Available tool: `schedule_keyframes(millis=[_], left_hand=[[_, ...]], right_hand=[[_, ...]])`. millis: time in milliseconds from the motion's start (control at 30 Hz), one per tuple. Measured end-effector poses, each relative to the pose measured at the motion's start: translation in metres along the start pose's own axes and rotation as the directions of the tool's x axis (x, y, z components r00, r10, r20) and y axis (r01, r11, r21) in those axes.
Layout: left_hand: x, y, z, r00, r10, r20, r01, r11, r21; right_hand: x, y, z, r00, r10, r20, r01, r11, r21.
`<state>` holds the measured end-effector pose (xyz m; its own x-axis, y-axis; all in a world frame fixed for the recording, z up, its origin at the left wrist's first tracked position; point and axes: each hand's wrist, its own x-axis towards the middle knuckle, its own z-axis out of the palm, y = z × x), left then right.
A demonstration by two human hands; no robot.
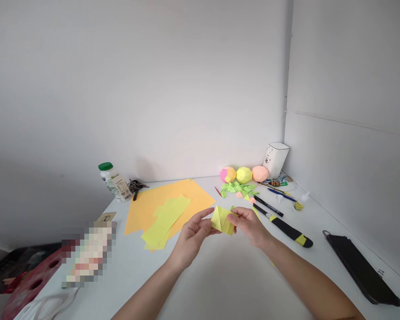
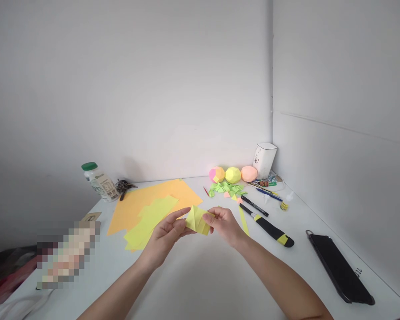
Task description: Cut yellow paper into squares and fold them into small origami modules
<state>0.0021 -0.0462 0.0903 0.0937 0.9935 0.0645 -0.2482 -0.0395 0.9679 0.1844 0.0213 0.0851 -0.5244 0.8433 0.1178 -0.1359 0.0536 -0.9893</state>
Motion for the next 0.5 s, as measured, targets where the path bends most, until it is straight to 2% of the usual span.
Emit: schedule_keyframes(millis=[267, 500], left_hand=[[0.0002, 0.0006, -0.0003, 0.999, -0.029, -0.022, 0.028, 0.999, -0.028], [-0.0001, -0.0021, -0.0015, 1.0, -0.003, 0.007, 0.003, 1.0, -0.011]], right_hand=[[-0.001, -0.0048, 0.0026, 1.0, 0.012, -0.01, -0.012, 1.0, -0.013], [-0.0022, -0.0039, 0.0013, 1.0, 0.001, -0.009, -0.001, 1.0, -0.003]])
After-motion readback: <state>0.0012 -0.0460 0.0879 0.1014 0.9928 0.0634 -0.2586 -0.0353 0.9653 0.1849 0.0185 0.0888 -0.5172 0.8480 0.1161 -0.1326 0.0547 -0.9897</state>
